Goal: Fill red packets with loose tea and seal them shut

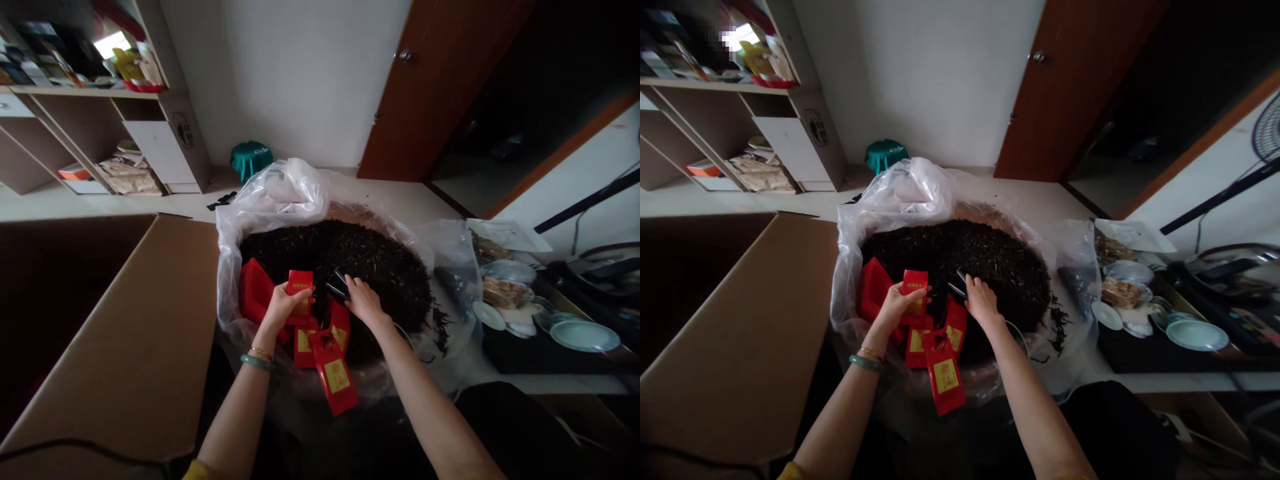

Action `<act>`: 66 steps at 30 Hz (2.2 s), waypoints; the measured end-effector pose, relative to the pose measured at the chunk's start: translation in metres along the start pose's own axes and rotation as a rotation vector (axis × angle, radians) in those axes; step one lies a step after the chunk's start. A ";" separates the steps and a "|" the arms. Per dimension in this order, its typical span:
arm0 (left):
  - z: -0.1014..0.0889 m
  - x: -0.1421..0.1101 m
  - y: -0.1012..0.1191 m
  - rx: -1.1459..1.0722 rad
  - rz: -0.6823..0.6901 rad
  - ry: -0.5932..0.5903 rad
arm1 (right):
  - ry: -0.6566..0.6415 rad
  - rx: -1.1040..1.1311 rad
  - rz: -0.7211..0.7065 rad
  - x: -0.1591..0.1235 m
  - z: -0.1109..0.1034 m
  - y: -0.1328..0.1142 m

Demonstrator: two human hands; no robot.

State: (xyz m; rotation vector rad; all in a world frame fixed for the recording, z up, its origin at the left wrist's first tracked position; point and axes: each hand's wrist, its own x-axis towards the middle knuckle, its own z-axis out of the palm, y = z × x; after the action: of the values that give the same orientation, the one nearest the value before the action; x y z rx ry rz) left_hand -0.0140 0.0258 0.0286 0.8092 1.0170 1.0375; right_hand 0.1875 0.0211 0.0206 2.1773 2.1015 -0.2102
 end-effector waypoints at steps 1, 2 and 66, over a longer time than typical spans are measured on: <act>0.000 0.000 0.000 0.003 -0.002 -0.004 | 0.007 -0.009 0.020 -0.001 0.001 -0.001; 0.000 0.000 0.000 0.007 -0.003 -0.008 | 0.019 -0.006 0.038 -0.001 0.001 -0.002; -0.007 -0.001 0.001 0.091 0.286 0.075 | 0.094 0.638 -0.360 -0.008 -0.059 -0.035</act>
State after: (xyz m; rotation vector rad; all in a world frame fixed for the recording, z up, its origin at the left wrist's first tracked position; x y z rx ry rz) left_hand -0.0210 0.0255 0.0276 1.0178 1.0373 1.2790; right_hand 0.1532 0.0244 0.0805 2.0781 2.7573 -0.9415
